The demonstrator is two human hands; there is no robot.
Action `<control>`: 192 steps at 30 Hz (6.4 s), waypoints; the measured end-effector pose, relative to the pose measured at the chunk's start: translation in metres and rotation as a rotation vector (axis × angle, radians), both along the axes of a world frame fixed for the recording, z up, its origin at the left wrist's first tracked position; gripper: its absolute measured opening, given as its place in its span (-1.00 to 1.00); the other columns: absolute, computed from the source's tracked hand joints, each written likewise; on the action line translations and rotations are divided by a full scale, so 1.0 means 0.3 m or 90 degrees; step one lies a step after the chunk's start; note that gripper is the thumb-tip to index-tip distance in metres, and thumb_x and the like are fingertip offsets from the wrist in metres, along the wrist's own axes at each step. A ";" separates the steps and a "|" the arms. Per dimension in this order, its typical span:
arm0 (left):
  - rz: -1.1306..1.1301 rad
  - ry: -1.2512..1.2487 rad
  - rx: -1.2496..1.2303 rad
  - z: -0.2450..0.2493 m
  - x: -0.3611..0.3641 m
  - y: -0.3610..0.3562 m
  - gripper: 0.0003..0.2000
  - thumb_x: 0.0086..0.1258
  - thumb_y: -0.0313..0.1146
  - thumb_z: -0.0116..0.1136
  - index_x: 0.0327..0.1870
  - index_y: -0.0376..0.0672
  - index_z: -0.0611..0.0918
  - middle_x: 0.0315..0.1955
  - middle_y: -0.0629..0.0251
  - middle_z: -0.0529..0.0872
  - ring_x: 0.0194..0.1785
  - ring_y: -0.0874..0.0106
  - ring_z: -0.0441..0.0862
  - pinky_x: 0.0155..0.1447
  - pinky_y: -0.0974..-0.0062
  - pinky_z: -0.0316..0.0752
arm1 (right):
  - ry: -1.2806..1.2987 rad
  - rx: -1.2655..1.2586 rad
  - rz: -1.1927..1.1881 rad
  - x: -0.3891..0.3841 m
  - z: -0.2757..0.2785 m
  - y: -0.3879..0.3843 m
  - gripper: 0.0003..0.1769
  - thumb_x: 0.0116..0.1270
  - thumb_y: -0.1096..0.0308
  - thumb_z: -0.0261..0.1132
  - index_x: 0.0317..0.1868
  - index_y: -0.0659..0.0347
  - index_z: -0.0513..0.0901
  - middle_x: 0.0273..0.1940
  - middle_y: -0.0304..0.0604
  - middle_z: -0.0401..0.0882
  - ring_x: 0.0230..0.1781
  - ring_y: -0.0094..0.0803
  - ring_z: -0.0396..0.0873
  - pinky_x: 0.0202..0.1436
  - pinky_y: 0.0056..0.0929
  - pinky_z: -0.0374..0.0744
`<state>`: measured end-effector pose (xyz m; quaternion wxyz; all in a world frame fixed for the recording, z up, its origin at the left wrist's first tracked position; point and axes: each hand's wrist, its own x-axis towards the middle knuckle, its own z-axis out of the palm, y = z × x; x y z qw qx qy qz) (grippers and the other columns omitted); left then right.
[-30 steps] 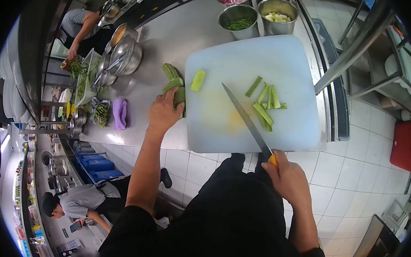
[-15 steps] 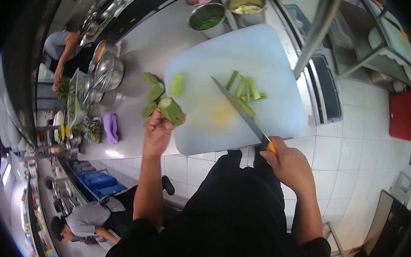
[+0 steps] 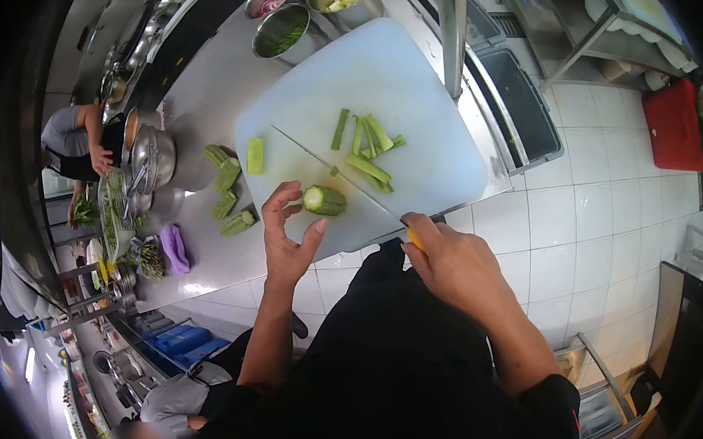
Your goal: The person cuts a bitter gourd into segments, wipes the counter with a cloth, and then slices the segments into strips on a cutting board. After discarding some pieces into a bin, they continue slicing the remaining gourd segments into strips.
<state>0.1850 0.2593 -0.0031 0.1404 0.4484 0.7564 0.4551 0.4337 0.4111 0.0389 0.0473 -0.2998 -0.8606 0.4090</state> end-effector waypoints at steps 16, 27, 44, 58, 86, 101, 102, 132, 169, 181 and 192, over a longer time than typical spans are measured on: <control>-0.052 0.135 -0.066 -0.001 0.001 0.008 -0.61 0.26 -0.61 0.44 0.10 -0.19 0.64 0.07 0.06 0.69 0.02 0.10 0.74 0.01 0.28 0.75 | 0.135 0.143 0.034 -0.174 -0.028 -0.084 -0.67 0.51 0.26 0.31 0.16 0.24 0.59 -0.52 -0.09 0.64 -0.61 -0.14 0.69 -0.60 -0.18 0.59; -0.062 0.165 -0.076 0.021 0.012 0.022 -0.63 0.25 -0.61 0.46 0.07 -0.16 0.67 0.08 0.06 0.71 0.06 0.15 0.73 0.01 0.30 0.69 | 0.080 0.091 0.025 -0.121 -0.053 -0.114 -0.70 0.50 0.33 0.27 0.16 0.26 0.56 -0.53 -0.07 0.63 -0.60 -0.15 0.70 -0.60 -0.18 0.61; -0.048 0.097 -0.079 0.000 0.002 0.006 -0.63 0.24 -0.64 0.44 0.07 -0.14 0.68 0.10 0.07 0.67 0.08 0.16 0.71 0.02 0.31 0.71 | 0.169 0.061 -0.008 -0.124 -0.045 -0.095 -0.67 0.51 0.18 0.34 0.08 0.23 0.56 -0.55 -0.07 0.63 -0.63 -0.14 0.67 -0.59 -0.18 0.59; -0.046 0.136 -0.086 0.011 0.007 0.017 -0.63 0.22 -0.65 0.44 0.03 -0.14 0.68 0.06 0.09 0.71 0.12 0.19 0.70 -0.01 0.34 0.70 | 0.091 0.032 0.026 -0.099 -0.083 -0.107 -0.80 0.53 0.29 0.26 -0.02 0.23 0.53 -0.53 -0.02 0.65 -0.64 -0.07 0.67 -0.59 -0.11 0.62; -0.038 0.116 -0.124 0.052 0.031 0.007 -0.67 0.33 -0.62 0.40 0.09 -0.18 0.67 0.18 0.01 0.61 0.08 0.15 0.72 0.03 0.32 0.77 | 0.148 0.039 0.023 -0.141 -0.101 -0.126 -0.72 0.54 0.25 0.28 0.09 0.25 0.54 -0.51 -0.02 0.65 -0.63 -0.10 0.67 -0.61 -0.15 0.60; -0.091 0.137 -0.130 0.064 0.019 -0.028 -0.64 0.32 -0.64 0.39 0.10 -0.13 0.65 0.18 0.08 0.62 0.14 0.15 0.70 0.19 0.28 0.67 | 0.017 -0.034 -0.006 -0.028 -0.098 -0.066 -0.66 0.52 0.15 0.34 0.08 0.21 0.53 -0.46 0.01 0.71 -0.44 0.03 0.75 -0.37 -0.03 0.67; -0.083 0.146 -0.134 0.071 0.031 -0.025 -0.64 0.31 -0.60 0.41 0.10 -0.11 0.65 0.16 0.07 0.64 0.12 0.10 0.70 0.18 0.22 0.65 | 0.065 0.001 -0.009 -0.040 -0.100 -0.074 -0.65 0.51 0.14 0.35 0.09 0.20 0.53 -0.47 -0.01 0.70 -0.46 0.01 0.74 -0.40 -0.06 0.67; -0.038 0.235 -0.086 0.025 0.033 -0.069 -0.67 0.27 -0.63 0.42 0.04 -0.19 0.67 0.11 0.04 0.72 0.04 0.13 0.74 0.07 0.27 0.70 | 0.131 0.095 0.043 -0.098 -0.083 -0.106 -0.67 0.49 0.12 0.37 0.08 0.12 0.56 -0.48 -0.12 0.67 -0.54 -0.08 0.71 -0.51 -0.17 0.62; 0.026 0.152 -0.072 0.037 0.066 -0.037 -0.67 0.25 -0.68 0.38 0.01 -0.17 0.67 -0.01 0.06 0.69 0.05 0.18 0.73 -0.02 0.37 0.81 | 0.022 -0.007 0.058 -0.084 -0.138 -0.160 -0.71 0.55 0.18 0.30 -0.01 0.23 0.49 -0.52 0.01 0.67 -0.54 0.01 0.72 -0.49 -0.01 0.65; 0.022 0.184 -0.068 0.030 0.055 -0.080 -0.65 0.24 -0.69 0.33 0.04 -0.18 0.67 0.01 0.08 0.71 0.03 0.10 0.72 0.08 0.29 0.70 | 0.161 0.103 0.069 -0.118 -0.079 -0.085 -0.71 0.48 0.17 0.38 0.04 0.11 0.58 -0.48 -0.11 0.66 -0.54 -0.12 0.70 -0.53 -0.16 0.61; 0.082 0.204 -0.077 -0.021 0.058 -0.097 -0.70 0.25 -0.65 0.36 0.00 -0.22 0.66 -0.05 0.07 0.73 0.00 0.08 0.72 0.02 0.25 0.70 | 0.115 0.121 0.101 -0.161 -0.111 -0.104 -0.78 0.54 0.21 0.28 0.06 0.11 0.57 -0.50 -0.12 0.65 -0.55 -0.12 0.70 -0.53 -0.14 0.61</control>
